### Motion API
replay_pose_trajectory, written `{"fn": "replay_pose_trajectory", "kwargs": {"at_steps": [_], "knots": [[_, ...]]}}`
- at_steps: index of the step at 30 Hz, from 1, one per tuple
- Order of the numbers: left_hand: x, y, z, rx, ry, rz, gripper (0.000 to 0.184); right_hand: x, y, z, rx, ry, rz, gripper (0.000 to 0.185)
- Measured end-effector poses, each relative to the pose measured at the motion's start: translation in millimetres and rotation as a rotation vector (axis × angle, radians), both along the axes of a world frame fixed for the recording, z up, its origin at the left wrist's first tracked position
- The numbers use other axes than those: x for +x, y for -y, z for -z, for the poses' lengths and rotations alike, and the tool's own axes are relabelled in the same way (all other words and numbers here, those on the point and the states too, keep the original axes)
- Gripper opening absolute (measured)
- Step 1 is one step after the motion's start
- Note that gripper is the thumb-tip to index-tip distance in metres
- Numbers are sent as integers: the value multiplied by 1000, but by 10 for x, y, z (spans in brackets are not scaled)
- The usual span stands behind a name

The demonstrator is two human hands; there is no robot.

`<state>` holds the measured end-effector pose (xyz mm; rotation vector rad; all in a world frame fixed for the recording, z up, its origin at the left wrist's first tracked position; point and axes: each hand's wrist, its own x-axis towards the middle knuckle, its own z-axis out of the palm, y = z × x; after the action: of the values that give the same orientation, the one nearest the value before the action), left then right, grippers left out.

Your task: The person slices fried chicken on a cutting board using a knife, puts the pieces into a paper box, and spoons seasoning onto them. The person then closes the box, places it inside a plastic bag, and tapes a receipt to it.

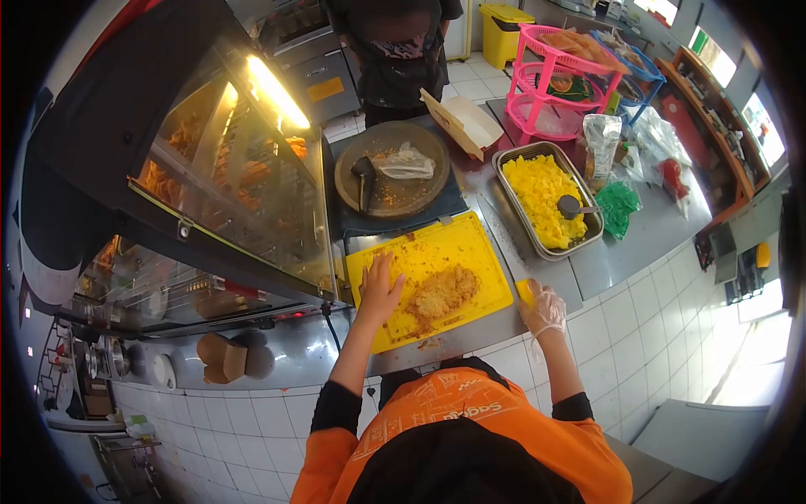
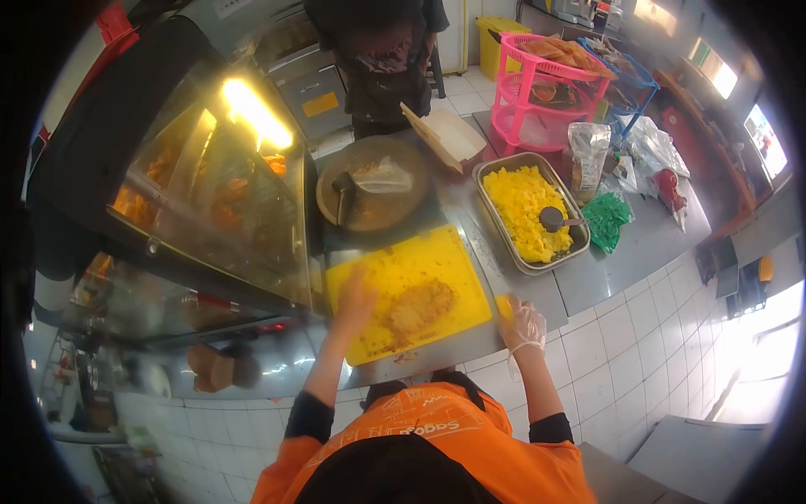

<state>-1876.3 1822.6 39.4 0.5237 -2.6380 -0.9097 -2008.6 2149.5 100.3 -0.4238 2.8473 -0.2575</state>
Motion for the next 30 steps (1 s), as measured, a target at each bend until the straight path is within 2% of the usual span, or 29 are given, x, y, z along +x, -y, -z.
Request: {"fn": "replay_pose_trajectory", "kwargs": {"at_steps": [3, 6, 10, 15, 17, 19, 21, 22, 23, 24, 27, 29, 30], "knots": [[-411, 196, 237, -137, 191, -41, 62, -111, -21, 216, 50, -82, -98, 37], [-600, 266, 155, -117, 320, -27, 66, -288, -73, 653, 96, -152, -48, 33], [-555, 276, -100, -92, 380, 8, 67, -182, -30, 134, -28, -47, 145, 26], [-554, 341, -18, -115, 364, -18, 68, 165, -58, -134, -198, 183, 266, 39], [-538, 283, 46, -72, 328, -49, 67, 330, -145, 151, -226, 120, 123, 47], [-550, 304, 172, -65, 291, -76, 69, 453, -112, 38, -217, 303, -13, 47], [-568, 312, 386, -45, 221, -130, 69, 609, -40, -69, -127, 308, -121, 45], [-546, 240, 82, 122, 278, -153, 67, 640, 27, -188, -84, 377, -148, 43], [-502, 266, 150, 27, 177, -128, 63, 722, 63, -266, -52, 457, -181, 41], [-530, 257, 219, -41, -3, -187, 49, 854, 71, -292, -31, 500, -137, 39], [-578, 48, -219, 1, -361, -119, 35, 871, 286, -407, -2, 548, -69, 38], [-759, -152, -389, -40, -522, 78, 23, 901, 338, -457, 59, 621, -43, 42], [-867, -258, -483, 34, -514, 241, 22, 912, 372, -479, 66, 633, -24, 42]]}}
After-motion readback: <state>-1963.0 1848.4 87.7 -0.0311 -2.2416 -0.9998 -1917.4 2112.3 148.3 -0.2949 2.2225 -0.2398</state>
